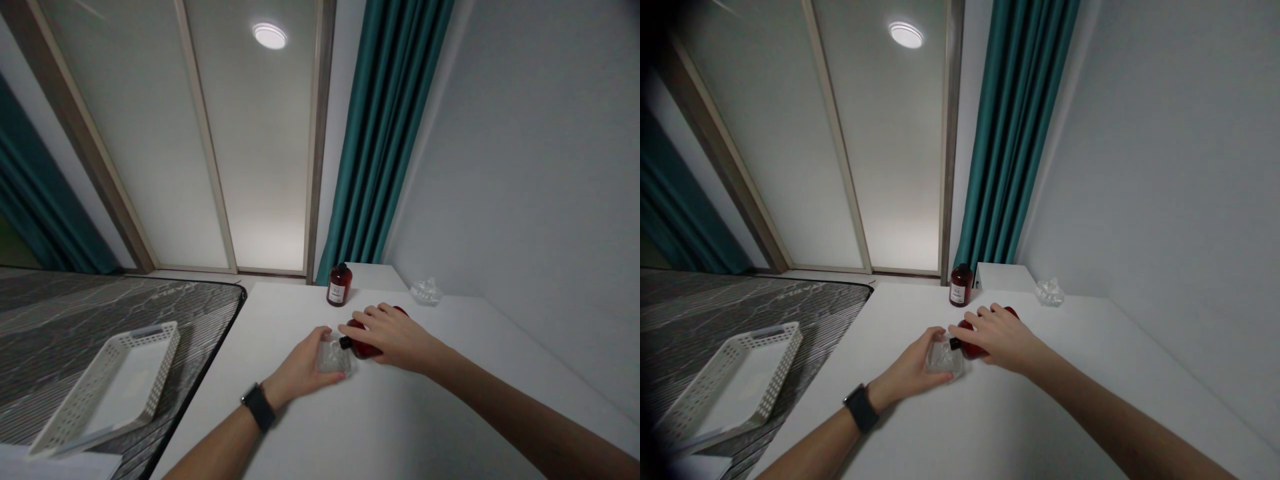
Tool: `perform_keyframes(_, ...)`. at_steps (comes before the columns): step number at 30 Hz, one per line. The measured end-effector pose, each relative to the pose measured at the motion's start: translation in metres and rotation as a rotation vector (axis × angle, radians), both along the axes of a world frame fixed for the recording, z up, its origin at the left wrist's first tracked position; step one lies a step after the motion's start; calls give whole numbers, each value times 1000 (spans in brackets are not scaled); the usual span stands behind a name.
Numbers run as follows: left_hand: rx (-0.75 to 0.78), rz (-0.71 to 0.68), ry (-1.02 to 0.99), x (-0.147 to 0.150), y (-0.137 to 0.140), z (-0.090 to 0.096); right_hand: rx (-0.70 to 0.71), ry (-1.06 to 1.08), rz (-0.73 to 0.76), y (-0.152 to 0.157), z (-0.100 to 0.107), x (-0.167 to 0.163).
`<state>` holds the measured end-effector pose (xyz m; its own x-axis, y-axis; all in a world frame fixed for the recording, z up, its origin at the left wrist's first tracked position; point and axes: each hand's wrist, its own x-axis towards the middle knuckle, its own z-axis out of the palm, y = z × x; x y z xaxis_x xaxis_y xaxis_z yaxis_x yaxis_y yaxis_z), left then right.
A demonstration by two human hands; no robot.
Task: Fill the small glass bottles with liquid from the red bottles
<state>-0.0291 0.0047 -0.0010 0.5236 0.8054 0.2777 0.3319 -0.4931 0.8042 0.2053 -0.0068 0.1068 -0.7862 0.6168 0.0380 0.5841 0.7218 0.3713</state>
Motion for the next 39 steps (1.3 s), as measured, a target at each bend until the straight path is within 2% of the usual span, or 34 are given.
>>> perform_keyframes(33, -15, 6, 18, 1, -3, 7, -9, -10, 0, -1, 2, -1)
perform_keyframes(39, -9, -7, 11, 0, -1, 4, -13, -9, 1, 0, 2, -1)
